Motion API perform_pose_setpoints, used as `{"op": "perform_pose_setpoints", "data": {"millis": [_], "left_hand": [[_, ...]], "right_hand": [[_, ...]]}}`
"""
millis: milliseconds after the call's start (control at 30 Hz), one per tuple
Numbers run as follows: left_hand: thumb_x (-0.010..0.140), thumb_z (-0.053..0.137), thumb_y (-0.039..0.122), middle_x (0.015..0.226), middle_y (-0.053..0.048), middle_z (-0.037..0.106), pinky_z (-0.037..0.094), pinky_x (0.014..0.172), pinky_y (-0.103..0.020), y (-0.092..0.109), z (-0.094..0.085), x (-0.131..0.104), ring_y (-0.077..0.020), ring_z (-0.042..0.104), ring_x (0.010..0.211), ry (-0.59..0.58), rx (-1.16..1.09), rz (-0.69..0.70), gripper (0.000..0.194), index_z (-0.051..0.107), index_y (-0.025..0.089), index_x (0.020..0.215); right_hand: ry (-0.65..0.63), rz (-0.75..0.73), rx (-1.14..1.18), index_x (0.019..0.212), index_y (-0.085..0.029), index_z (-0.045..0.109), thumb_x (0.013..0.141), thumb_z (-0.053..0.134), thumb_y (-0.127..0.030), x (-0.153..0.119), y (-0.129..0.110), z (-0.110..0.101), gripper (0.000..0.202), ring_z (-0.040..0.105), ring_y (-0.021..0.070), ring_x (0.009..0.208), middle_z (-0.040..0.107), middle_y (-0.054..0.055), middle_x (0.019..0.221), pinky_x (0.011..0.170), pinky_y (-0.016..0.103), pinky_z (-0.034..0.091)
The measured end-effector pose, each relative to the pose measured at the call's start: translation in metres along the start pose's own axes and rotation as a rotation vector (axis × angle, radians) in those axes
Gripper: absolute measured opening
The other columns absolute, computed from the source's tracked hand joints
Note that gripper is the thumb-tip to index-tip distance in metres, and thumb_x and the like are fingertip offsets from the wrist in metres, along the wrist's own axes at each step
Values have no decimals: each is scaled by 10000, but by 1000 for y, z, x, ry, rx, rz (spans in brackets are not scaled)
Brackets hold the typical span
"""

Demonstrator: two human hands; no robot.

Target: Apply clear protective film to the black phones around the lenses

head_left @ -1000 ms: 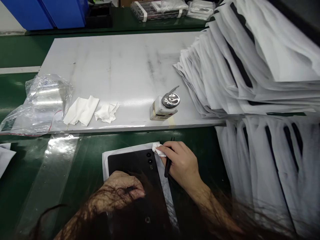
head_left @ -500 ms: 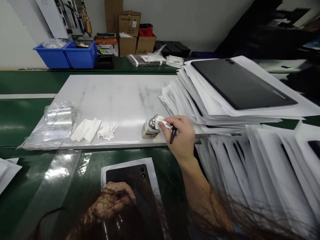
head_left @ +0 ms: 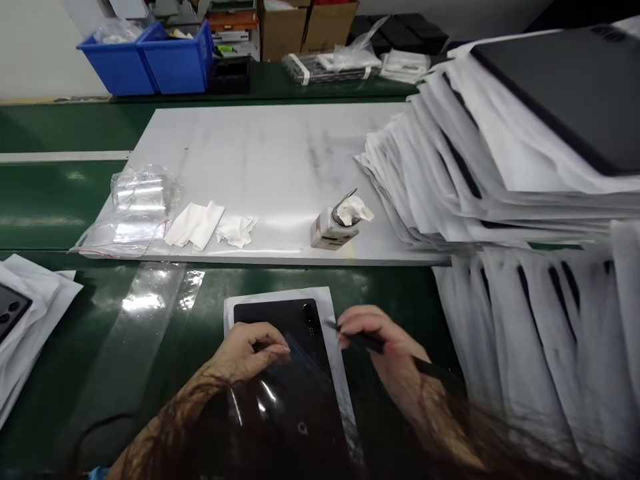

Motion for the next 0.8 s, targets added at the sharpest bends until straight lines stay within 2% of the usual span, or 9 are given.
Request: {"op": "perform_pose_setpoints", "data": {"millis": [33,100,167,300,400,633,800], "left_hand": [[775,651,221,649,-36,746,542,563,-241,-1,0,0,-210,711,618,6,2,-5,95,700,168,713],[769,658,221,644,-22,745,539,560,-233,-2,0,0,-202,706,612,15,4,-8,90,699,176,703],[768,659,222,643,-11,745,538,563,-231,-4,0,0,-196,702,612,15,6,-5,90,700,183,699],[773,654,226,635,0,746,536,548,-222,-4,0,0,-188,697,597,10,10,-1,94,701,187,702],[774,653,228,634,2,746,539,554,-224,-4,0,-1,-188,696,595,13,15,0,96,703,187,703],[776,653,226,635,-12,747,556,562,-240,-3,1,-1,-204,702,601,12,19,4,99,709,198,700],[781,651,215,638,-13,748,563,560,-236,-2,1,0,-202,705,601,13,16,4,90,708,206,711]], "right_hand": [[-43,67,141,1153,-340,877,1330,525,-580,-9,0,5,461,787,251,675,853,89,1094,602,410,730],[-89,214,345,1005,-333,901,1194,858,-611,-17,1,12,339,804,245,688,877,70,1022,617,381,732],[-88,321,411,920,-322,909,1088,1003,-599,-19,3,15,337,842,259,751,892,69,976,668,379,757],[-48,484,516,840,-287,888,1002,1073,-601,-20,6,19,399,793,218,642,890,54,923,624,374,754],[-34,552,587,826,-269,884,955,1109,-628,-23,8,25,443,775,188,584,888,43,923,598,358,754],[12,599,678,774,-270,894,880,1184,-609,-21,7,31,459,769,174,539,884,39,869,558,335,763],[90,528,743,776,-301,917,906,1197,-496,-22,2,30,365,800,170,512,915,28,856,519,287,724]]}}
Point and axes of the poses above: each hand's wrist, its own x-axis towards the middle knuckle, its own z-axis out of the palm, y = z × x, the point moved 4 cm from there along x, towards the middle knuckle
